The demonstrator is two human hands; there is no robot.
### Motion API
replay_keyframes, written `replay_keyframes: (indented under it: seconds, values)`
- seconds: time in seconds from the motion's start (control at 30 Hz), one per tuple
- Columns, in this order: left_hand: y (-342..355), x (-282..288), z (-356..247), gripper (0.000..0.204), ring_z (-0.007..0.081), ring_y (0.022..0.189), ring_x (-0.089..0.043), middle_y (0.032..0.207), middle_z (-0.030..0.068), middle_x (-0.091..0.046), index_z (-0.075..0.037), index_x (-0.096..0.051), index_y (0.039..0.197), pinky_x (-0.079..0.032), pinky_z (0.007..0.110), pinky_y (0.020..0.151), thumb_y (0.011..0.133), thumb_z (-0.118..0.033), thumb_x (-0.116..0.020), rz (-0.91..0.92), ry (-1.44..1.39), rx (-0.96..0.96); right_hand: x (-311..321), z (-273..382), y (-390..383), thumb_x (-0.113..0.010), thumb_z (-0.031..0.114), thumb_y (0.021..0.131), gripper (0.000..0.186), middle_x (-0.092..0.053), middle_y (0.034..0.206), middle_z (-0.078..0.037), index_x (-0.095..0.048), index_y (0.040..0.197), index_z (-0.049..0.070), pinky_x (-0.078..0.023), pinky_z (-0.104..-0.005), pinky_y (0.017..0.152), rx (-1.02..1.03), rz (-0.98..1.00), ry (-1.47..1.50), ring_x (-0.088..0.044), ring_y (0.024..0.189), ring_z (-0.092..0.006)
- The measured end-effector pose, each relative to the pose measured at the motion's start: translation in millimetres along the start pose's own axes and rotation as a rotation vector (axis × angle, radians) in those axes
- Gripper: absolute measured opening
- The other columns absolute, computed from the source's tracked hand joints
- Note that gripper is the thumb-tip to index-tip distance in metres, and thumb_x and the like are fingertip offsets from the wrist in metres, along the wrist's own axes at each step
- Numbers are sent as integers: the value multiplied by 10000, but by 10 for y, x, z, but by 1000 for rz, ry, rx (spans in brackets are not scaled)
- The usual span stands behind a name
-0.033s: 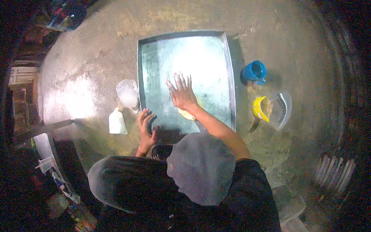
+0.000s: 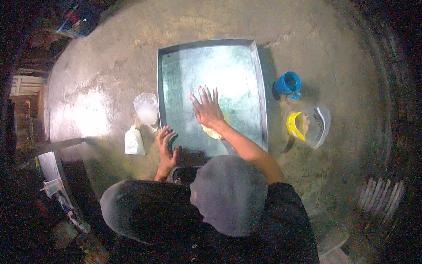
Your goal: The person presses and flattens a portion of dough on a metal tray, then rolls it into a cylinder by hand before pouring oil from a bottle.
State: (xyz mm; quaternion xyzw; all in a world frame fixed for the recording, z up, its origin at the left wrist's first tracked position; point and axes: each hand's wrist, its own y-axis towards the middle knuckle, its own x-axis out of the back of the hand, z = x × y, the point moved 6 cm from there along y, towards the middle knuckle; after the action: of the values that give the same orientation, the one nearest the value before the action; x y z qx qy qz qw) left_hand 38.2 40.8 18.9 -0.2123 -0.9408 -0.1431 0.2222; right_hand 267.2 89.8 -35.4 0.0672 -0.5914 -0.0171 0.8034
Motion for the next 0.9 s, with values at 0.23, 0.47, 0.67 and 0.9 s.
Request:
replay_keyframes:
  seconds: [0.23,0.47,0.67,0.9]
  values:
    - [-12,55,57,488,386,1462,-368,1571,218,-350,-9,-568,1355,-432,469,1156,868,-18,-603,-42,86,-23,576,-449,161,-531,265,1026,540,-418,1519,-195,-416,1524,91,-170,-627,1232,35,-301,101,-315,1485,-394]
    - [-44,45,-67,447,410,1455,-376,1508,236,-403,2,-578,1339,-407,479,1167,896,-54,-602,-49,86,-6,289,-568,-249,-652,266,949,524,-476,1439,-142,-511,1442,156,-239,-650,1200,153,-273,96,-389,1421,-361]
    - [-29,56,-38,435,412,1415,-436,1486,249,-470,7,-604,1319,-360,523,1156,913,-149,-608,-72,184,-56,286,-466,-226,-697,272,874,565,-511,1387,-122,-553,1407,154,-302,-612,1164,248,-209,-37,-435,1370,-323]
    - [-13,36,-29,431,425,1427,-419,1494,236,-464,-12,-608,1321,-382,511,1145,897,-92,-606,-89,150,-32,482,-603,-9,-591,322,1013,489,-501,1408,-159,-515,1448,112,-339,-559,1118,-16,-110,196,-441,1326,-376]
